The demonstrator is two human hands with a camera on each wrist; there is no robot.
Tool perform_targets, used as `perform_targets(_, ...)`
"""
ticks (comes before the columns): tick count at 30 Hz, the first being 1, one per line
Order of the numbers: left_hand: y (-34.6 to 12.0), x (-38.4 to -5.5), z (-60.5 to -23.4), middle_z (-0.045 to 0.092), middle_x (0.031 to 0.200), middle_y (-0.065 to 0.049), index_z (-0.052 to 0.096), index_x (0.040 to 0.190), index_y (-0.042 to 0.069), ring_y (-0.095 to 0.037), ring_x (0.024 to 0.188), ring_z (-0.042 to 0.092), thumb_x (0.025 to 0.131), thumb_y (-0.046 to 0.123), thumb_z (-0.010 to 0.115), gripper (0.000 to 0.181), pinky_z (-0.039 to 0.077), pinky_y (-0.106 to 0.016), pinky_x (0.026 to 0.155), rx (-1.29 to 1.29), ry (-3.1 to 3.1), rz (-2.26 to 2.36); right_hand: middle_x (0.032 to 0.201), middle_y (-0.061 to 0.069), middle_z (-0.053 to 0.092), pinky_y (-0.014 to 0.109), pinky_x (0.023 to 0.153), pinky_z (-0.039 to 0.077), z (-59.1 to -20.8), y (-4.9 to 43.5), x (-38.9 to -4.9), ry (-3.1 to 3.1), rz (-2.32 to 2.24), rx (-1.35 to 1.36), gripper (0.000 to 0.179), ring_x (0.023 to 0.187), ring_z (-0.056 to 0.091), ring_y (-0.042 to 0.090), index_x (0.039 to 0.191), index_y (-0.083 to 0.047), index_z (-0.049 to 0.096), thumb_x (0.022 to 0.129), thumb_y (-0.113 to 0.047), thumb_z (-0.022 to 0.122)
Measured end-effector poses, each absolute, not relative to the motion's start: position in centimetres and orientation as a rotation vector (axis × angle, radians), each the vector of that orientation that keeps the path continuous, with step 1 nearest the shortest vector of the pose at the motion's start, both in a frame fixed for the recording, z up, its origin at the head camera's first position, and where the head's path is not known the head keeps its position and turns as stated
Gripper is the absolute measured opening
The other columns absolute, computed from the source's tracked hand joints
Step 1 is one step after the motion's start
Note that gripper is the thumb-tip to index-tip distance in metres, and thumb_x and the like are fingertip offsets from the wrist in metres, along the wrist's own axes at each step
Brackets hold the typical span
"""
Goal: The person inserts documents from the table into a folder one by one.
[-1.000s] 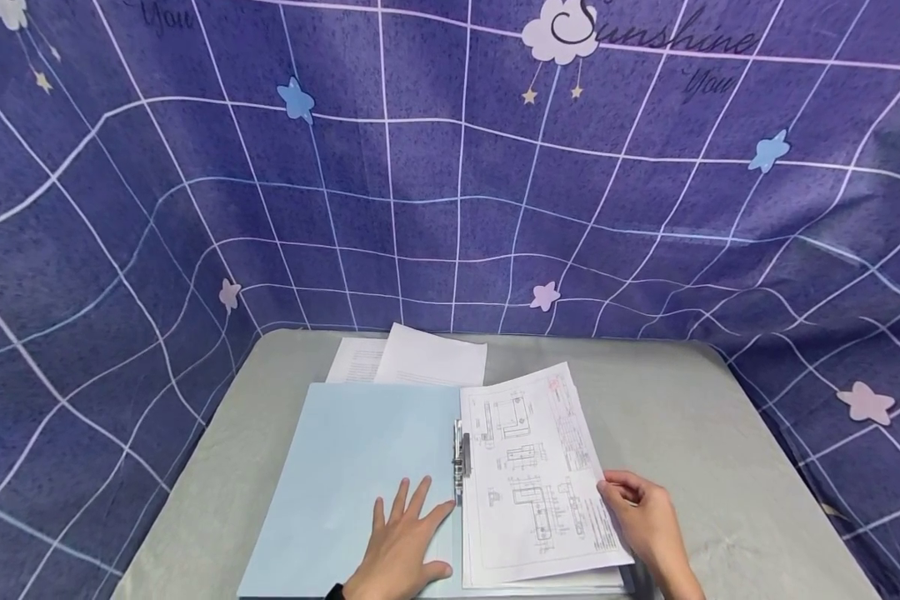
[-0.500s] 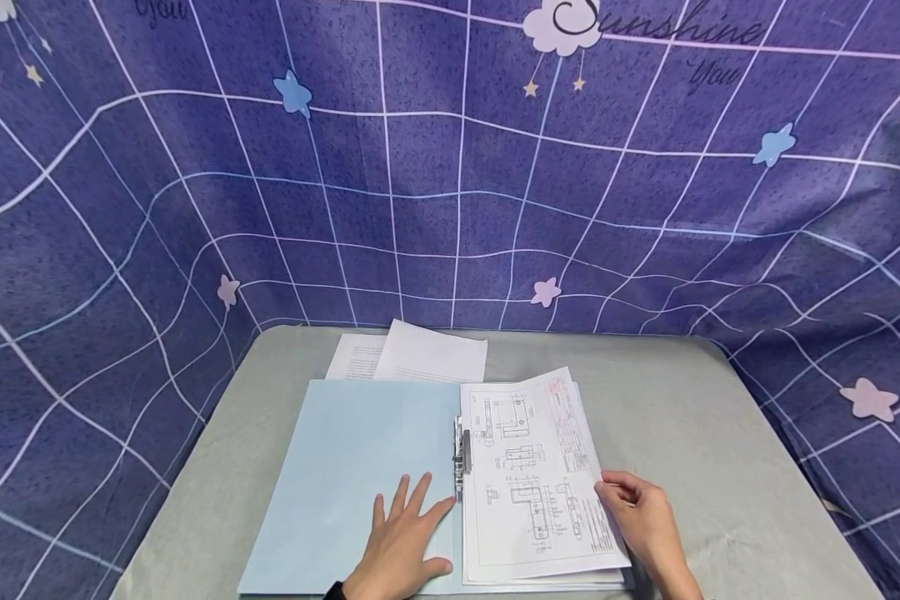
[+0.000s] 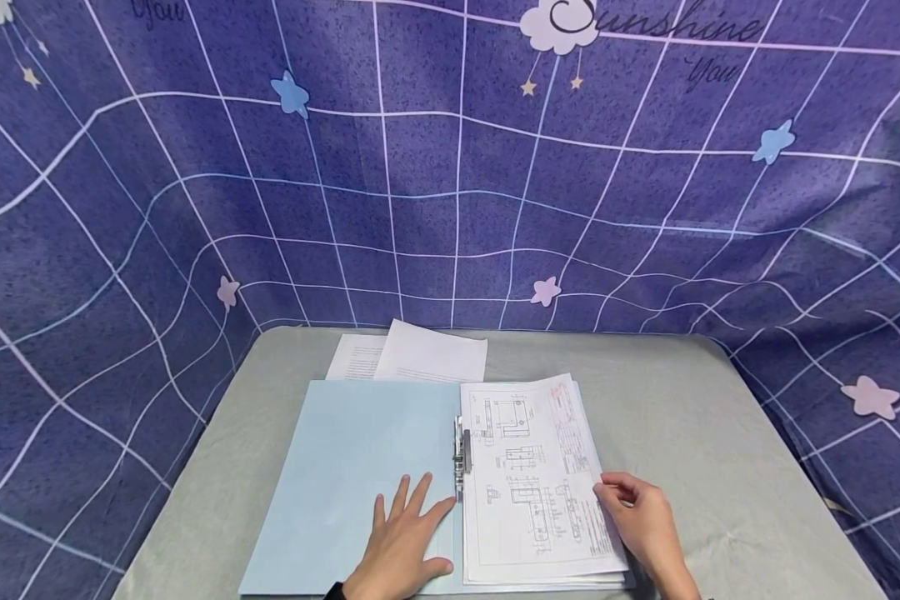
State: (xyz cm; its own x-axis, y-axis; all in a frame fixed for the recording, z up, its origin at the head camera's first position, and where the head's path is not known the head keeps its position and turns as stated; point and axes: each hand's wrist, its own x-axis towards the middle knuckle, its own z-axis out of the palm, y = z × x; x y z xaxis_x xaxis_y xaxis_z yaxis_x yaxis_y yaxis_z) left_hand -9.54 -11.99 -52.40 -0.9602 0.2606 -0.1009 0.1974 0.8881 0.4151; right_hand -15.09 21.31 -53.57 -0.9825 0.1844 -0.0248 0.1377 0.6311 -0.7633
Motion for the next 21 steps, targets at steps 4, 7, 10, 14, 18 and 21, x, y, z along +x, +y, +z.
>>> perform_targets(4, -11.95, -9.63, -52.52, 0.036, 0.152, -0.021, 0.060, 0.133, 0.020, -0.054, 0.138, 0.024, 0.065, 0.046, 0.086, 0.077, 0.016, -0.081, 0.095, 0.354, 2.907, 0.606, 0.075, -0.001, 0.067, 0.025, 0.060, 0.046, -53.57, 21.28, -15.03, -2.846, 1.128, -0.223, 0.019, 0.068, 0.058, 0.011, 0.099, -0.004, 0.074, 0.086, -0.018, 0.073)
perform_targets(7, -11.90, -9.71, -52.59, 0.037, 0.151, -0.021, 0.061, 0.132, 0.021, -0.054, 0.138, 0.024, 0.064, 0.047, 0.086, 0.077, 0.016, -0.082, 0.094, 0.357, 2.913, 0.604, 0.072, -0.003, 0.064, 0.029, 0.057, 0.042, -53.51, 21.19, -14.92, -2.907, 0.991, -0.210, 0.023, 0.063, 0.054, 0.012, 0.101, -0.006, 0.073, 0.084, -0.020, 0.075)
perform_targets(10, -11.90, -9.71, -52.63, 0.037, 0.151, -0.021, 0.061, 0.132, 0.021, -0.054, 0.138, 0.024, 0.064, 0.047, 0.086, 0.077, 0.016, -0.082, 0.094, 0.356, 2.913, 0.602, 0.074, -0.002, 0.063, 0.031, 0.055, 0.039, -53.39, 21.04, -14.72, -2.960, 0.886, -0.190, 0.034, 0.063, 0.052, 0.014, 0.111, -0.007, 0.070, 0.082, -0.022, 0.077)
perform_targets(14, -11.91, -9.74, -52.61, 0.037, 0.151, -0.021, 0.061, 0.132, 0.021, -0.054, 0.138, 0.024, 0.064, 0.047, 0.086, 0.077, 0.015, -0.082, 0.095, 0.350, 2.909, 0.605, 0.078, 0.001, 0.060, 0.031, 0.052, 0.036, -53.43, 20.65, -14.48, -2.981, 0.789, -0.131, 0.043, 0.063, 0.049, 0.016, 0.121, -0.013, 0.067, 0.080, -0.020, 0.080)
perform_targets(18, -11.96, -9.73, -52.55, 0.036, 0.152, -0.020, 0.060, 0.133, 0.021, -0.053, 0.139, 0.023, 0.065, 0.046, 0.086, 0.077, 0.015, -0.081, 0.095, 0.353, 2.906, 0.608, 0.078, 0.001, 0.056, 0.031, 0.052, 0.035, -53.69, 20.39, -14.34, -2.991, 0.761, -0.069, 0.037, 0.063, 0.048, 0.016, 0.116, -0.016, 0.071, 0.080, -0.018, 0.080)
perform_targets(21, -12.03, -9.62, -52.50, 0.036, 0.152, -0.020, 0.060, 0.133, 0.021, -0.053, 0.139, 0.023, 0.065, 0.046, 0.086, 0.077, 0.016, -0.081, 0.096, 0.357, 2.908, 0.607, 0.078, 0.001, 0.056, 0.031, 0.053, 0.036, -53.78, 20.32, -14.30, -3.012, 0.752, -0.058, 0.034, 0.064, 0.048, 0.016, 0.114, -0.015, 0.072, 0.081, -0.018, 0.079)
